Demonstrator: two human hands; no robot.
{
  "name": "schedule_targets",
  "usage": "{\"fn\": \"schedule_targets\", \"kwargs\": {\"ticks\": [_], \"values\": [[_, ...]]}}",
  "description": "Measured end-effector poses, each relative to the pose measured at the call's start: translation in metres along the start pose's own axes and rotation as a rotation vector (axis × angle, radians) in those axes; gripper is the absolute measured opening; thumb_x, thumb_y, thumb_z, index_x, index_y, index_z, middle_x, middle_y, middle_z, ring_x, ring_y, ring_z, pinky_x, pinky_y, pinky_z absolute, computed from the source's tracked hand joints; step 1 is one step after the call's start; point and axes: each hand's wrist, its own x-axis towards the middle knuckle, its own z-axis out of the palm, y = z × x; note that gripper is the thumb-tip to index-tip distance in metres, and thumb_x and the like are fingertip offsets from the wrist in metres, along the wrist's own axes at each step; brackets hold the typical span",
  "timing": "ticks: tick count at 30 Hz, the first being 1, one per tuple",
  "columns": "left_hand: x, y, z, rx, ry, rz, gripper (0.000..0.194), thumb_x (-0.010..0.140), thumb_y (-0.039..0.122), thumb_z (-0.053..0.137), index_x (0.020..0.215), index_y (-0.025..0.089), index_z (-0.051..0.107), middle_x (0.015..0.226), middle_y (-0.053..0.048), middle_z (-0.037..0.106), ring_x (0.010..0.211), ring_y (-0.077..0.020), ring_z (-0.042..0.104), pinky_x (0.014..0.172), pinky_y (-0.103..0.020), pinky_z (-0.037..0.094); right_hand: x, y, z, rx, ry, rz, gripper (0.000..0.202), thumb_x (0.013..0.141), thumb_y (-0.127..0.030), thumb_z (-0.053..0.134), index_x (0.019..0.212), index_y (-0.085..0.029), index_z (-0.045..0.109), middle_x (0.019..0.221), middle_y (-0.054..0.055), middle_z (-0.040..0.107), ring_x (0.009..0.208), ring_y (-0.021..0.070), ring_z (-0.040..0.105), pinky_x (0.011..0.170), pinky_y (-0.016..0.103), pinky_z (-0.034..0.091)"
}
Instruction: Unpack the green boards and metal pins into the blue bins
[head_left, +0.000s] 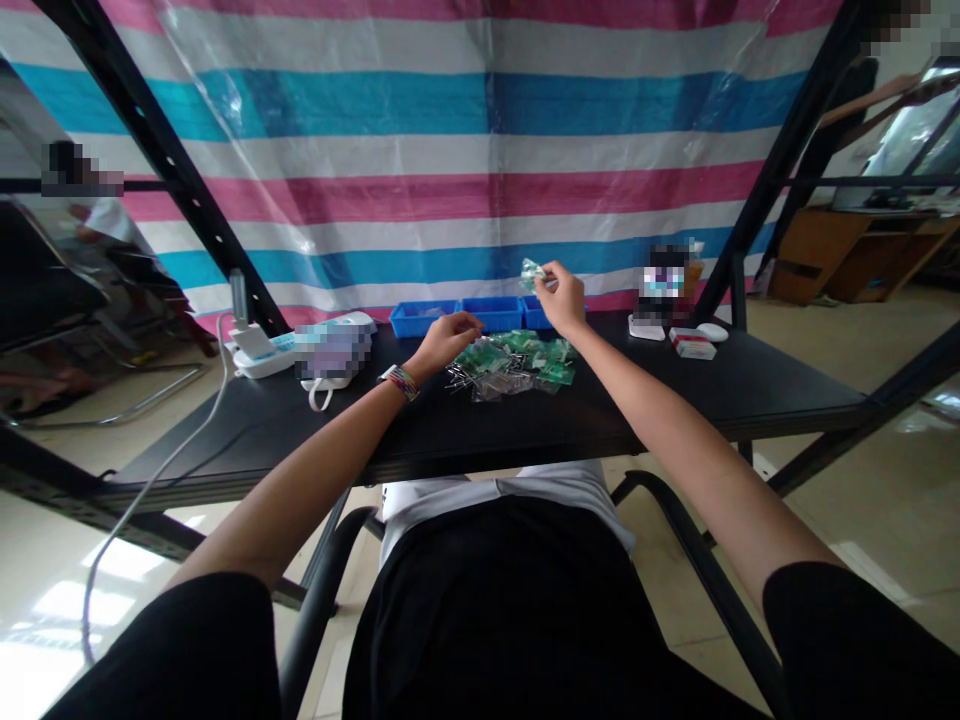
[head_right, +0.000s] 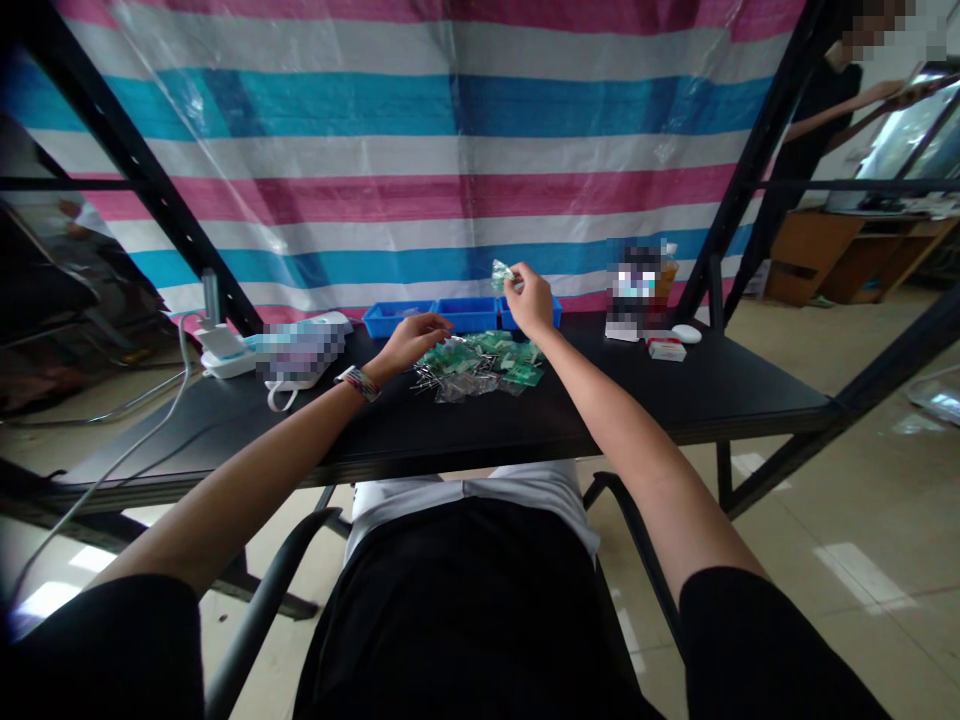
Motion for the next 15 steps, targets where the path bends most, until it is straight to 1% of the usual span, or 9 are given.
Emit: {"fn": "schedule_targets", "kwargs": {"ticks": [2, 3, 4, 6, 7, 9, 12, 13, 15], "values": [[-0.001, -0.002, -0.001, 0.109, -0.006, 0.032, 0.025, 0.08, 0.036, 0.072, 0.095, 0.016, 0.079, 0.091, -0.007, 0.081, 0.085, -0.0224, 0.074, 0.081, -0.033, 0.057, 0.014, 0.015, -0.011, -0.223, 0.052, 0.002, 0.023, 0.107, -0.033, 0.056, 0.118, -0.022, 0.072, 0.115, 0.012, 0.078, 0.097, 0.0274, 0.074, 0.092, 0.041, 0.058], [-0.001, -0.002, -0.001, 0.14, -0.014, 0.037, 0.026, 0.08, 0.037, 0.072, 0.094, 0.016, 0.08, 0.092, -0.007, 0.081, 0.087, -0.023, 0.073, 0.082, -0.033, 0.056, 0.017, 0.022, -0.015, -0.326, 0.046, 0.001, 0.025, 0.107, -0.032, 0.056, 0.122, -0.021, 0.073, 0.122, 0.014, 0.077, 0.103, 0.0292, 0.073, 0.094, 0.042, 0.056], [-0.002, -0.002, -0.001, 0.16, -0.024, 0.04, 0.027, 0.081, 0.037, 0.071, 0.094, 0.016, 0.081, 0.092, -0.007, 0.081, 0.088, -0.0235, 0.073, 0.082, -0.033, 0.056, 0.018, 0.028, -0.019, -0.413, -0.011, -0.011, 0.025, 0.106, -0.033, 0.059, 0.122, -0.021, 0.074, 0.124, 0.016, 0.076, 0.108, 0.0312, 0.071, 0.095, 0.043, 0.055], [-0.002, -0.001, -0.001, 0.177, -0.042, 0.045, 0.027, 0.081, 0.037, 0.07, 0.093, 0.017, 0.082, 0.093, -0.007, 0.082, 0.088, -0.0235, 0.073, 0.082, -0.033, 0.056, 0.017, 0.036, -0.023, -0.532, -0.15, -0.025, 0.027, 0.104, -0.04, 0.065, 0.112, -0.018, 0.079, 0.121, 0.019, 0.076, 0.113, 0.0354, 0.068, 0.099, 0.047, 0.053], [-0.003, -0.001, -0.001, 0.184, -0.046, 0.048, 0.026, 0.081, 0.036, 0.069, 0.092, 0.017, 0.082, 0.094, -0.007, 0.082, 0.088, -0.0233, 0.073, 0.083, -0.033, 0.056, 0.015, 0.038, -0.024, -0.558, -0.194, -0.026, 0.03, 0.104, -0.043, 0.065, 0.106, -0.017, 0.08, 0.118, 0.02, 0.077, 0.113, 0.0367, 0.067, 0.1, 0.048, 0.051], [-0.003, -0.001, -0.001, 0.206, -0.048, 0.049, 0.023, 0.079, 0.032, 0.069, 0.09, 0.018, 0.083, 0.093, -0.007, 0.082, 0.086, -0.0228, 0.072, 0.083, -0.033, 0.056, 0.011, 0.037, -0.025, -0.552, -0.197, -0.032, 0.034, 0.106, -0.043, 0.061, 0.1, -0.016, 0.081, 0.114, 0.021, 0.077, 0.112, 0.0373, 0.066, 0.101, 0.049, 0.05], [-0.002, -0.003, -0.003, 0.243, -0.045, 0.037, 0.019, 0.075, 0.028, 0.073, 0.088, 0.019, 0.084, 0.088, -0.006, 0.08, 0.082, -0.0226, 0.069, 0.083, -0.033, 0.056, 0.007, 0.03, -0.025, -0.459, -0.139, -0.098, 0.03, 0.105, -0.031, 0.055, 0.099, -0.016, 0.081, 0.109, 0.02, 0.079, 0.108, 0.0346, 0.067, 0.099, 0.045, 0.05], [-0.001, -0.004, -0.003, 0.252, -0.047, 0.031, 0.018, 0.073, 0.027, 0.075, 0.087, 0.02, 0.084, 0.087, -0.006, 0.079, 0.081, -0.0226, 0.068, 0.082, -0.033, 0.056, 0.005, 0.026, -0.024, -0.415, -0.148, -0.124, 0.028, 0.104, -0.027, 0.056, 0.098, -0.017, 0.081, 0.106, 0.018, 0.079, 0.105, 0.0332, 0.068, 0.098, 0.042, 0.051], [-0.001, -0.004, -0.004, 0.269, -0.059, 0.024, 0.016, 0.072, 0.027, 0.078, 0.086, 0.021, 0.084, 0.086, -0.006, 0.079, 0.081, -0.0226, 0.067, 0.082, -0.033, 0.056, -0.001, 0.017, -0.019, -0.303, -0.217, -0.159, 0.023, 0.1, -0.022, 0.059, 0.093, -0.018, 0.081, 0.1, 0.014, 0.08, 0.097, 0.0294, 0.069, 0.092, 0.038, 0.052]]}}
